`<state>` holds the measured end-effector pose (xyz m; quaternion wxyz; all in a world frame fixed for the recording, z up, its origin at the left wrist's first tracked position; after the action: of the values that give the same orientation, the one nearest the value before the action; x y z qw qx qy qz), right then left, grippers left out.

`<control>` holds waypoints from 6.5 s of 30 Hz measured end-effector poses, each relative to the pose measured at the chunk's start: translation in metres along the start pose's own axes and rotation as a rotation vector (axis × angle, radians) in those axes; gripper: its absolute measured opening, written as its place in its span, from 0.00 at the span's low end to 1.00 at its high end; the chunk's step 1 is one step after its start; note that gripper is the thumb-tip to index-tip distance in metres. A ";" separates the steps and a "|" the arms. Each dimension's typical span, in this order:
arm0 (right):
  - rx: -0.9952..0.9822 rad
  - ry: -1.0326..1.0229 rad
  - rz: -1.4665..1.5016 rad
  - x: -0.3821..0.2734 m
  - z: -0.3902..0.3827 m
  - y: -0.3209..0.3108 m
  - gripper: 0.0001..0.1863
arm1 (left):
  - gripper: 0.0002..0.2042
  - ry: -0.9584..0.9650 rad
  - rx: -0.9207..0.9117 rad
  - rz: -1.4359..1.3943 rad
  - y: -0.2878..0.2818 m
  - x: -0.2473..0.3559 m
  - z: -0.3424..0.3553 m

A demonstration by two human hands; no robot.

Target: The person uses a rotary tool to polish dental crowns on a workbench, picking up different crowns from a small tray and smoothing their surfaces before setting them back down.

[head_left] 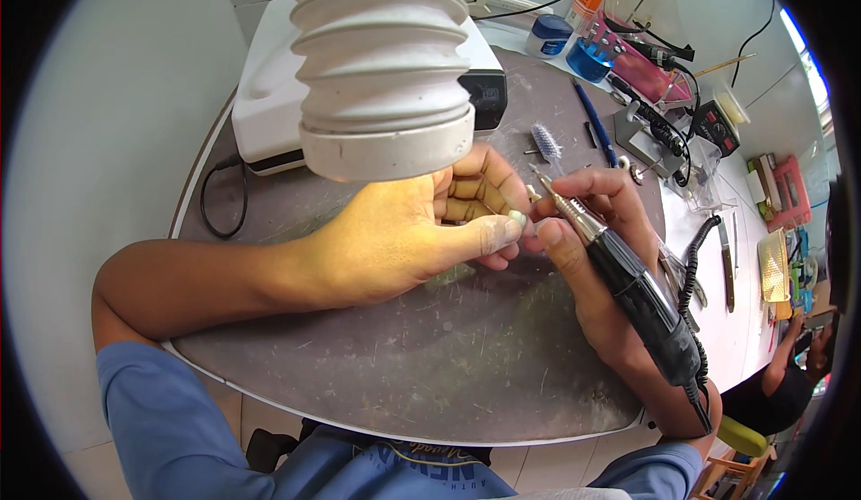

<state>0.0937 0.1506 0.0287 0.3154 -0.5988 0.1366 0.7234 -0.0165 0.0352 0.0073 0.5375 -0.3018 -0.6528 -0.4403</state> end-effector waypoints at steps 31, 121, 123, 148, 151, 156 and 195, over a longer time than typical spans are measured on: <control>0.011 -0.053 0.211 0.004 0.001 -0.005 0.27 | 0.16 -0.079 0.012 0.036 0.002 0.003 -0.002; 0.053 0.165 -0.035 0.004 0.000 -0.002 0.18 | 0.11 -0.164 0.055 0.117 -0.001 0.003 -0.003; 0.058 0.135 -0.045 0.003 0.000 -0.002 0.17 | 0.11 -0.183 0.073 0.109 -0.003 0.002 -0.002; 0.003 0.121 -0.092 0.007 0.001 0.000 0.18 | 0.08 -0.152 0.016 0.254 0.000 0.001 -0.002; 0.058 0.026 -0.006 0.003 0.000 0.000 0.18 | 0.07 -0.041 0.110 0.183 0.000 0.002 -0.005; 0.078 -0.187 0.047 -0.007 -0.004 -0.011 0.21 | 0.06 0.222 0.128 0.140 0.006 0.016 -0.007; 0.076 0.019 0.069 0.003 0.002 -0.007 0.20 | 0.06 0.070 -0.016 0.255 0.003 0.002 -0.005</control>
<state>0.0962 0.1580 0.0276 0.3112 -0.5882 0.1876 0.7225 -0.0125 0.0318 0.0103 0.6092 -0.3708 -0.5864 -0.3841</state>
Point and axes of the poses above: each hand's wrist, its own z-axis towards the middle knuckle, its own y-axis out of the palm, x = y × z, the point moved 5 cm from there along z, towards the middle knuckle, and after that the axes turned 13 degrees about x, right-handed, at the moved point
